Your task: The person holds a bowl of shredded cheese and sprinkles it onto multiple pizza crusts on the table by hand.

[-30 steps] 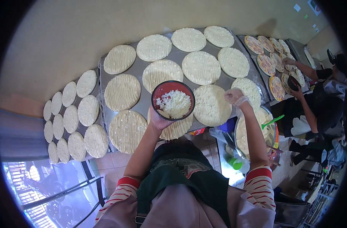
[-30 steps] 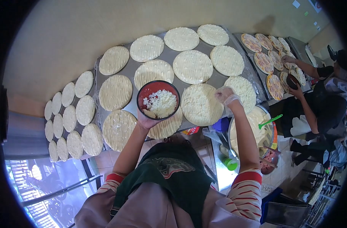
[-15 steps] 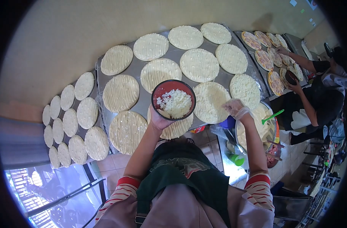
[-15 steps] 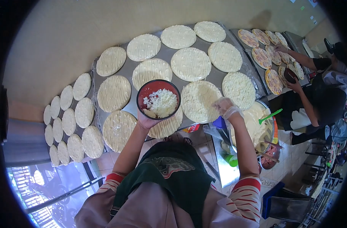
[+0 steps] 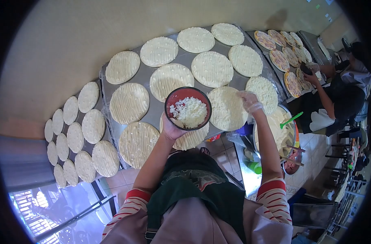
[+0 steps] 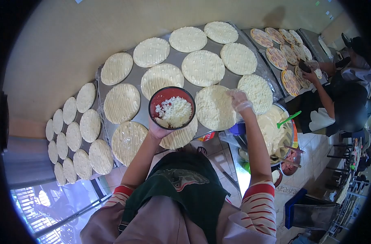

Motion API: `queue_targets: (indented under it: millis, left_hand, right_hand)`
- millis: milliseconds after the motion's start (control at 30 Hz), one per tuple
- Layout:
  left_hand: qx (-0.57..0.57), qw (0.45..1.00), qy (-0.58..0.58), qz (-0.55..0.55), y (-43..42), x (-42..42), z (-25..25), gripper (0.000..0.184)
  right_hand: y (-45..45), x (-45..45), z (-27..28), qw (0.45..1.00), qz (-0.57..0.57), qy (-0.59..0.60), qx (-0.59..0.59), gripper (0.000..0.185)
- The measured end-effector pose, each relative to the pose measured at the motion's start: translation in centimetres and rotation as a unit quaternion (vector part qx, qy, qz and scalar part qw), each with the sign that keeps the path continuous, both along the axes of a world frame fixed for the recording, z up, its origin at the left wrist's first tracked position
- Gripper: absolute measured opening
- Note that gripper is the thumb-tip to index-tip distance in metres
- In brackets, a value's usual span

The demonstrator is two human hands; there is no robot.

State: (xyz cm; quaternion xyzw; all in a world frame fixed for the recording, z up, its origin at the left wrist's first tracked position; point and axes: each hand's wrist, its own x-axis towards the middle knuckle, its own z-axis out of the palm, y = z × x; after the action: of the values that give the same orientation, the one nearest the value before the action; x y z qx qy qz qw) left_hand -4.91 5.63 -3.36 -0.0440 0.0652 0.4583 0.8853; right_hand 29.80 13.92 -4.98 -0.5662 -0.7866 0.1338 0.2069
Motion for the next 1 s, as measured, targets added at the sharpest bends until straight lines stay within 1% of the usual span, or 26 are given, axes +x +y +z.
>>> queue_targets:
  millis: [33,67,133,200,267,300,333,367,400,433,467,500,533,567,633,667,700,733,767,800,833,867,900,933,967,1000]
  left_hand:
    - [0.003,1.0,0.0,-0.002,0.0,-0.1,0.3,0.074]
    - [0.004,1.0,0.001,-0.001,0.0,-0.2,0.5,0.074]
    - [0.011,0.999,0.038,0.006,0.3,-0.4,0.8,0.077]
    - [0.019,0.998,0.063,0.002,0.4,-0.7,1.0,0.077]
    - [0.031,0.995,0.091,-0.021,0.3,-0.8,1.4,0.075]
    - [0.033,0.995,0.09,-0.02,0.4,-0.8,1.3,0.075]
    - [0.032,0.991,0.126,-0.031,0.3,-0.8,1.1,0.075]
    - [0.031,0.985,0.161,-0.043,0.4,-0.8,1.0,0.075]
    - [0.034,0.991,0.126,-0.025,0.4,-0.9,1.1,0.075]
    - [0.036,0.991,0.122,-0.027,0.3,-1.3,1.2,0.075]
    - [0.049,0.995,0.086,-0.035,0.2,-1.9,1.3,0.074]
    - [0.062,0.996,0.05,-0.044,0.1,-2.3,1.4,0.074]
    - [0.03,0.998,0.054,-0.027,0.0,-2.3,1.2,0.075]
    - [0.033,0.998,0.051,-0.029,0.0,-2.2,0.9,0.075]
    - [0.018,0.997,0.07,-0.027,0.2,-1.9,0.3,0.08]
    - [0.033,0.997,0.061,-0.039,0.5,-1.8,0.9,0.078]
    - [0.035,0.997,0.06,-0.04,0.8,-1.5,0.9,0.078]
    - [0.031,0.996,0.066,-0.043,1.1,-1.1,1.0,0.077]
    - [0.028,0.996,0.072,-0.044,1.6,-0.7,1.1,0.077]
    - [0.033,0.996,0.071,-0.042,2.2,-0.1,1.2,0.077]
    - [0.032,0.997,0.052,-0.048,2.6,0.5,1.1,0.077]
    - [0.033,0.997,0.033,-0.053,3.2,1.2,1.2,0.077]
    - [0.037,0.997,0.034,-0.051,3.9,2.1,1.4,0.077]
    - [0.05,0.997,0.033,-0.054,4.7,3.0,1.6,0.077]
    - [0.062,0.996,0.034,-0.057,5.4,4.0,1.9,0.078]
    - [0.062,0.995,0.051,-0.055,6.3,5.1,2.1,0.079]
  right_hand:
    - [0.6,0.2,-0.8,1.0,-0.01,-0.025,0.001,0.015]
    - [0.7,-0.6,0.2,1.0,-0.008,-0.024,0.002,0.015]
    - [0.3,-4.1,5.7,0.994,-0.041,0.055,-0.079,0.015]
    - [-0.7,-8.2,9.2,0.972,0.076,0.199,-0.102,0.015]
    - [-2.5,-13.2,12.3,0.903,0.212,0.281,-0.246,0.024]
    - [-3.2,-15.5,11.8,0.925,0.265,0.221,-0.163,0.03]
    - [-3.8,-17.6,11.1,0.934,0.313,0.157,-0.076,0.036]
    - [-4.5,-19.4,10.4,0.936,0.339,0.059,-0.082,0.039]
    - [-5.5,-20.2,10.2,0.94,0.342,0.006,-0.016,0.035]
    - [-5.8,-21.0,10.3,0.94,0.34,0.002,-0.016,0.035]
    - [-5.9,-21.6,10.5,0.929,0.35,-0.112,-0.043,0.031]
    - [-5.9,-21.8,10.6,0.905,0.354,-0.224,-0.069,0.028]
    - [-6.0,-21.7,9.7,0.905,0.344,-0.238,-0.081,0.023]
    - [-6.3,-21.8,9.0,0.905,0.341,-0.241,-0.081,0.023]
    - [-6.9,-22.1,7.6,0.913,0.282,-0.263,-0.135,0.025]
    - [-6.9,-22.0,7.2,0.941,0.257,-0.179,-0.127,0.028]
    - [-6.4,-21.6,6.9,0.941,0.257,-0.181,-0.125,0.028]
    - [-5.7,-21.1,6.7,0.957,0.27,-0.058,-0.087,0.031]
    - [-4.8,-20.7,6.8,0.957,0.28,0.065,-0.046,0.033]
    - [-3.5,-19.9,6.3,0.956,0.282,0.063,-0.042,0.033]
    - [-2.1,-18.9,5.5,0.934,0.249,0.207,-0.148,0.033]
    - [-1.1,-18.3,6.2,0.881,0.209,0.345,-0.25,0.033]
    - [-0.6,-17.5,7.0,0.881,0.213,0.343,-0.246,0.033]
    - [-0.3,-16.4,8.0,0.806,0.131,0.448,-0.365,0.032]
    - [0.1,-15.5,9.0,0.7,0.044,0.536,-0.47,0.031]
    - [0.9,-14.3,8.8,0.692,0.065,0.54,-0.475,0.03]
